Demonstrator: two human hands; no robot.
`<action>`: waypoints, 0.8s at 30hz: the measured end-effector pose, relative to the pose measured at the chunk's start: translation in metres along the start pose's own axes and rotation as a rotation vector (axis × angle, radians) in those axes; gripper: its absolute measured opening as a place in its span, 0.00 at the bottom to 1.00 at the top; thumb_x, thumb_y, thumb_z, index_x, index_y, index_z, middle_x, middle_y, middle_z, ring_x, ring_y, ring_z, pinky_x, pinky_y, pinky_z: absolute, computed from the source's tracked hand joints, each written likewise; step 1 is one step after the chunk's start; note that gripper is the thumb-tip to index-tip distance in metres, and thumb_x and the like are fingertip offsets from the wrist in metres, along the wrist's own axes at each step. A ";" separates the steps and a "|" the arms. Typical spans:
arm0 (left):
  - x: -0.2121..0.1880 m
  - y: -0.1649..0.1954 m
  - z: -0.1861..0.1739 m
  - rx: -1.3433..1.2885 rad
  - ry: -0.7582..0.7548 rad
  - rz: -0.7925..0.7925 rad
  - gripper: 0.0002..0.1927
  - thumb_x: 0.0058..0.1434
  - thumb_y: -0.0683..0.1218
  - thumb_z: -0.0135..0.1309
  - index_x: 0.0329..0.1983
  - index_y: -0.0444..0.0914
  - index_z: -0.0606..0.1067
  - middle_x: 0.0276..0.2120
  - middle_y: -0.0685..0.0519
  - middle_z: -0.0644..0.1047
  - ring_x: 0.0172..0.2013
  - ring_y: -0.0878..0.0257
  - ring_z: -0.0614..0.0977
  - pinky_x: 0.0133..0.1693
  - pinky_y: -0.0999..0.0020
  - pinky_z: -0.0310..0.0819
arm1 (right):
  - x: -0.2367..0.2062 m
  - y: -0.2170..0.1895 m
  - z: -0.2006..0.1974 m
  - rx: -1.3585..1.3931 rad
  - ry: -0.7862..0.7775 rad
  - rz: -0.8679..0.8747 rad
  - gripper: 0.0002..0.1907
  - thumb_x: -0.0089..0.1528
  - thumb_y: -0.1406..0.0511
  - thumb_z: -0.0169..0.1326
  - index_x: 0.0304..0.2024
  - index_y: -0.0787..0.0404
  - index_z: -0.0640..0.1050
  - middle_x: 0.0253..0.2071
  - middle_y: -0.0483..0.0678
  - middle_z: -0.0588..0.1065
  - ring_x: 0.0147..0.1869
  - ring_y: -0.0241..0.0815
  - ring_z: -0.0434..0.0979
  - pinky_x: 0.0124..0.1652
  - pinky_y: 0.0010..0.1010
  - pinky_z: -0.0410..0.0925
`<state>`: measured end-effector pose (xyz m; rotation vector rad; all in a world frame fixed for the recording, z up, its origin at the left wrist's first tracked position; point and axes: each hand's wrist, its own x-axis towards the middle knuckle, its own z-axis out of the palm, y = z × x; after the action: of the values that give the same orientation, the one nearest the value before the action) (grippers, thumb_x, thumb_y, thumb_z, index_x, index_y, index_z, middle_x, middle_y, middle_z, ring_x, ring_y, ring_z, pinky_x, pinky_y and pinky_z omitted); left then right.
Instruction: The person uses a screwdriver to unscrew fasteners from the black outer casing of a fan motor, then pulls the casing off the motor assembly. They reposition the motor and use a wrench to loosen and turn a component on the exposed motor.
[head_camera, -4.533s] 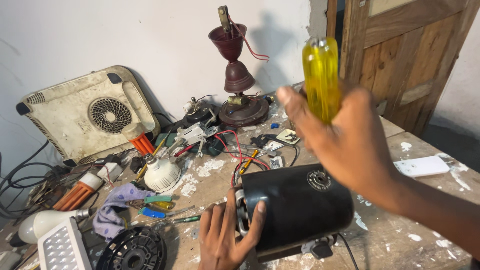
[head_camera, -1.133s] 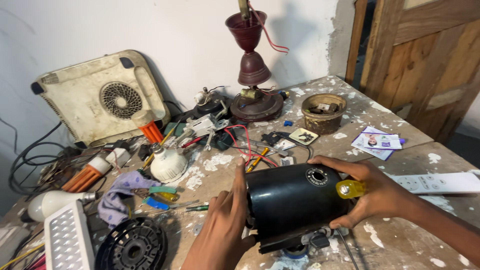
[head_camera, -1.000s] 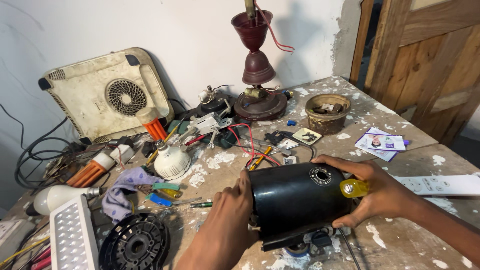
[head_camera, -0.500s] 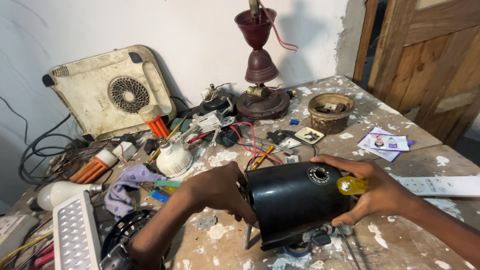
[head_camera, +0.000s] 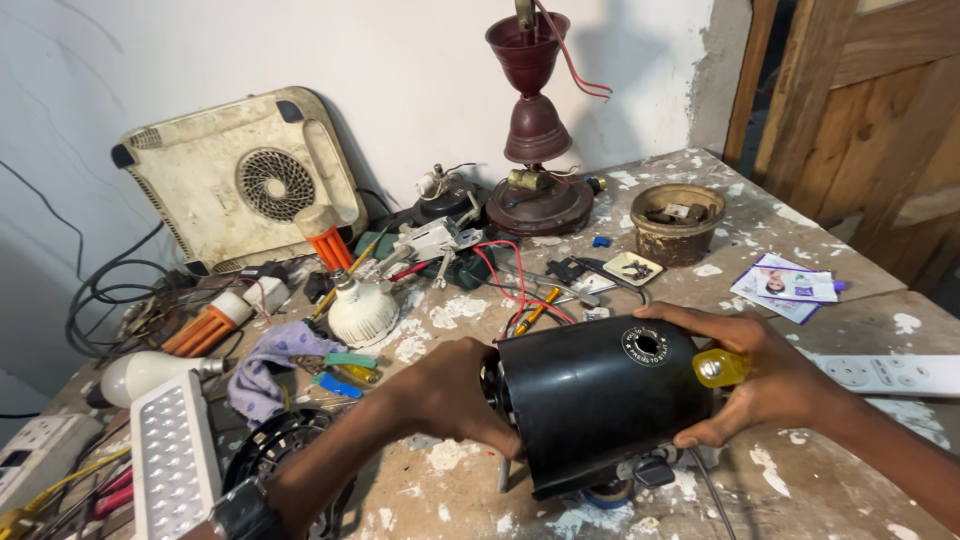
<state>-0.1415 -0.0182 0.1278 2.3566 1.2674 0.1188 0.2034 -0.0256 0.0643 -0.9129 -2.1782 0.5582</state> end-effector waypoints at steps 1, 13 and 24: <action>-0.006 0.000 0.000 -0.035 0.037 0.009 0.40 0.30 0.59 0.73 0.42 0.30 0.81 0.31 0.48 0.84 0.31 0.63 0.86 0.36 0.66 0.80 | 0.001 -0.002 -0.001 0.005 -0.008 0.022 0.65 0.28 0.58 0.80 0.67 0.56 0.68 0.59 0.47 0.80 0.58 0.40 0.81 0.60 0.34 0.68; -0.024 0.005 0.006 -0.186 0.241 0.138 0.44 0.26 0.49 0.73 0.53 0.33 0.77 0.40 0.48 0.84 0.42 0.61 0.85 0.48 0.67 0.78 | 0.013 -0.026 -0.015 -0.065 0.025 -0.004 0.65 0.29 0.59 0.81 0.69 0.53 0.67 0.66 0.47 0.75 0.62 0.42 0.78 0.59 0.35 0.71; -0.023 0.008 0.013 -0.352 0.276 0.049 0.48 0.24 0.45 0.70 0.57 0.32 0.75 0.42 0.47 0.86 0.44 0.60 0.87 0.50 0.67 0.79 | -0.001 -0.018 -0.031 -0.300 0.015 -0.192 0.60 0.38 0.50 0.81 0.70 0.51 0.68 0.75 0.54 0.63 0.70 0.51 0.72 0.62 0.40 0.67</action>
<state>-0.1447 -0.0452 0.1225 2.1137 1.1945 0.6480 0.2188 -0.0351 0.0952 -0.8431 -2.3423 0.1331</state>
